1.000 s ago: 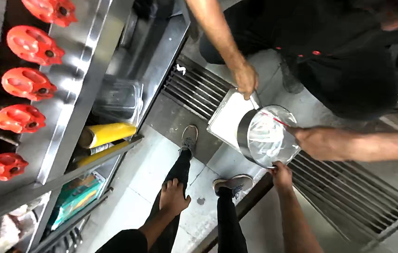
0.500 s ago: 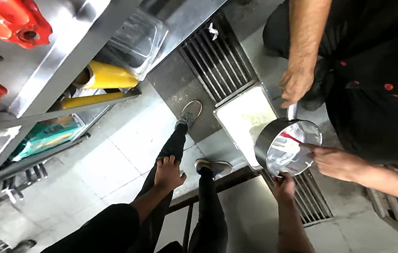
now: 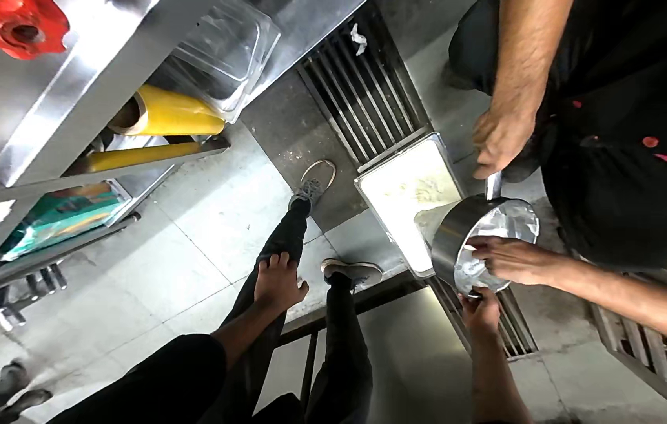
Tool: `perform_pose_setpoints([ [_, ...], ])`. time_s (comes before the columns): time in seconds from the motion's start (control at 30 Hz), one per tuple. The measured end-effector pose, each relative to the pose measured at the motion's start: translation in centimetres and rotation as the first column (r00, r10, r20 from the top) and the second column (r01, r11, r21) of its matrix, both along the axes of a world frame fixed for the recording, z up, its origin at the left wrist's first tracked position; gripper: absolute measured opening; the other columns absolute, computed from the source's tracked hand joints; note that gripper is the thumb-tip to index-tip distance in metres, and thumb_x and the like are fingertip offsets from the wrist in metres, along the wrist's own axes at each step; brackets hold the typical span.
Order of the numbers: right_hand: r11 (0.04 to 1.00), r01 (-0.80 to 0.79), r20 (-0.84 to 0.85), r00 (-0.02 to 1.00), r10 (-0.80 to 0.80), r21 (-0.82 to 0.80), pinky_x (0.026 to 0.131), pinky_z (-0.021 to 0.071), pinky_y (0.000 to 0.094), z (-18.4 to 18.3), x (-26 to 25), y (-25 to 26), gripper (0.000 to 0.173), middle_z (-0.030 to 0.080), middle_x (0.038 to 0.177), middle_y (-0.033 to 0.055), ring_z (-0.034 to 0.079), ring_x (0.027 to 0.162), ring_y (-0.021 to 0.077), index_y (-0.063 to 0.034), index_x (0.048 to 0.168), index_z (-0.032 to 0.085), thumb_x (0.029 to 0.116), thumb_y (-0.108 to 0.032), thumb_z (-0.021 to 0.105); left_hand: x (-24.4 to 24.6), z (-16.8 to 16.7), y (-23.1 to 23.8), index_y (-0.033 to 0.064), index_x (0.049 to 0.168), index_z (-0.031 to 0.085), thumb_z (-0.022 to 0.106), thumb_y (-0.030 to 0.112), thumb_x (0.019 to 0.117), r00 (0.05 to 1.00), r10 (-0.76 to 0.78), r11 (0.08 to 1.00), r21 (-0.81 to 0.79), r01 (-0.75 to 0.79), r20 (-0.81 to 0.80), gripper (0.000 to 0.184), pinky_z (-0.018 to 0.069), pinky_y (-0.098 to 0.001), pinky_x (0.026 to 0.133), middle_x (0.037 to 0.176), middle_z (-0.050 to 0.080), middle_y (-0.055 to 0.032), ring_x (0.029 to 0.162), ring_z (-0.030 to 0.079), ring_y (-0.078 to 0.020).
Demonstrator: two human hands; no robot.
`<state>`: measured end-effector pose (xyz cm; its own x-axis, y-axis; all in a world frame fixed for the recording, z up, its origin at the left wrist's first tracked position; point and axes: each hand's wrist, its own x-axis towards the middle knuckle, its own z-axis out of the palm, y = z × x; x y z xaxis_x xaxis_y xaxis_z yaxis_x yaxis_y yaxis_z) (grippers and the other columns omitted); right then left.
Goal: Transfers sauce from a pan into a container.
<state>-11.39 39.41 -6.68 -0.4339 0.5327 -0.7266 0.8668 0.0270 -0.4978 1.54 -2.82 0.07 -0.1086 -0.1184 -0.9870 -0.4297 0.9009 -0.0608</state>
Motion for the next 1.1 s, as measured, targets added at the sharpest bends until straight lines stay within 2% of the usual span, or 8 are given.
perform_pose_setpoints([
  [0.2, 0.999, 0.013, -0.023, 1.0, -0.014, -0.03, 0.061, 0.0527, 0.0263, -0.5, 0.2, -0.7, 0.009, 0.053, 0.081, 0.0007, 0.056, 0.066, 0.009, -0.0083, 0.104, 0.053, 0.0987, -0.007, 0.046, 0.2, -0.1, 0.0, 0.0121, 0.133, 0.065, 0.054, 0.06, 0.0959, 1.0, 0.0, 1.0, -0.004, 0.0, -0.025, 0.062, 0.0364, -0.0543, 0.112, 0.149, 0.051, -0.0122, 0.14, 0.044, -0.0331],
  [0.4, 0.998, 0.003, -0.029, 1.0, -0.005, -0.06, 0.059, 0.0518, 0.0271, -0.4, 0.5, -1.8, 0.009, 0.049, 0.074, -0.0017, 0.052, 0.061, 0.0086, -0.0129, 0.092, 0.048, 0.098, -0.007, 0.046, 0.5, -0.3, 0.1, 0.013, 0.133, 0.066, 0.055, 0.06, 0.0949, 1.0, -0.005, 1.0, -0.008, 0.005, -0.019, 0.061, 0.037, -0.0563, 0.111, 0.152, 0.049, -0.0117, 0.141, 0.043, -0.0335],
  [0.53, 0.995, -0.015, -0.018, 1.0, 0.013, -0.094, 0.062, 0.0548, 0.0272, -0.6, 0.8, -1.8, 0.007, 0.055, 0.082, 0.0004, 0.059, 0.068, 0.009, -0.0103, 0.101, 0.052, 0.0998, -0.01, 0.045, 0.4, -0.2, 0.1, 0.0127, 0.132, 0.066, 0.054, 0.059, 0.0955, 1.0, -0.013, 1.0, -0.008, 0.013, -0.022, 0.06, 0.0371, -0.0555, 0.111, 0.151, 0.049, -0.0116, 0.141, 0.044, -0.0331],
  [0.6, 0.992, -0.006, 0.029, 1.0, 0.01, -0.123, 0.068, 0.0554, 0.0299, -1.1, 0.8, -0.9, 0.014, 0.057, 0.093, 0.004, 0.061, 0.077, 0.0112, -0.0077, 0.112, 0.053, 0.1029, -0.016, 0.046, 0.5, -0.2, 0.2, 0.0128, 0.131, 0.066, 0.054, 0.059, 0.0954, 0.999, -0.027, 1.0, -0.01, 0.026, -0.022, 0.06, 0.0375, -0.0551, 0.11, 0.15, 0.05, -0.0114, 0.14, 0.044, -0.0325],
  [0.67, 0.99, -0.005, 0.048, 0.999, 0.012, -0.138, 0.069, 0.0556, 0.0289, -2.2, 1.1, 0.5, 0.018, 0.059, 0.094, 0.0039, 0.062, 0.077, 0.0103, -0.0081, 0.116, 0.054, 0.1036, -0.019, 0.047, 0.5, -0.3, 0.3, 0.0129, 0.131, 0.066, 0.053, 0.06, 0.0948, 0.999, -0.04, 0.999, -0.016, 0.04, -0.028, 0.06, 0.0382, -0.0544, 0.109, 0.148, 0.051, -0.0111, 0.139, 0.045, -0.032],
  [0.73, 0.992, 0.005, 0.041, 0.999, 0.0, -0.128, 0.066, 0.0543, 0.0275, -2.7, 1.3, 0.9, 0.017, 0.059, 0.09, 0.0033, 0.061, 0.073, 0.0097, -0.008, 0.114, 0.056, 0.1026, -0.017, 0.047, 0.5, -0.3, 0.3, 0.0135, 0.131, 0.066, 0.054, 0.061, 0.0944, 0.999, -0.043, 0.999, -0.022, 0.042, -0.023, 0.061, 0.0378, -0.054, 0.11, 0.148, 0.051, -0.0106, 0.139, 0.045, -0.0318],
  [0.83, 0.996, 0.012, 0.003, 1.0, -0.011, -0.093, 0.06, 0.0535, 0.0263, -1.4, 1.0, -0.9, 0.006, 0.054, 0.081, 0.0007, 0.057, 0.065, 0.0089, -0.0095, 0.103, 0.052, 0.0994, -0.01, 0.047, 0.5, -0.4, 0.3, 0.0124, 0.132, 0.066, 0.054, 0.06, 0.0949, 0.999, -0.041, 0.999, -0.019, 0.041, -0.024, 0.062, 0.0374, -0.0545, 0.11, 0.148, 0.051, -0.0114, 0.139, 0.045, -0.0327],
  [1.1, 0.991, 0.035, -0.019, 0.999, -0.038, -0.129, 0.061, 0.0539, 0.0269, -1.1, 1.9, -1.9, 0.006, 0.054, 0.08, 0.0009, 0.057, 0.065, 0.0095, -0.0095, 0.1, 0.051, 0.0991, -0.008, 0.045, 0.4, -0.3, 0.4, 0.0126, 0.131, 0.066, 0.054, 0.06, 0.0949, 0.998, -0.054, 0.998, -0.021, 0.054, -0.026, 0.061, 0.038, -0.0543, 0.109, 0.147, 0.052, -0.0112, 0.138, 0.046, -0.0327],
])
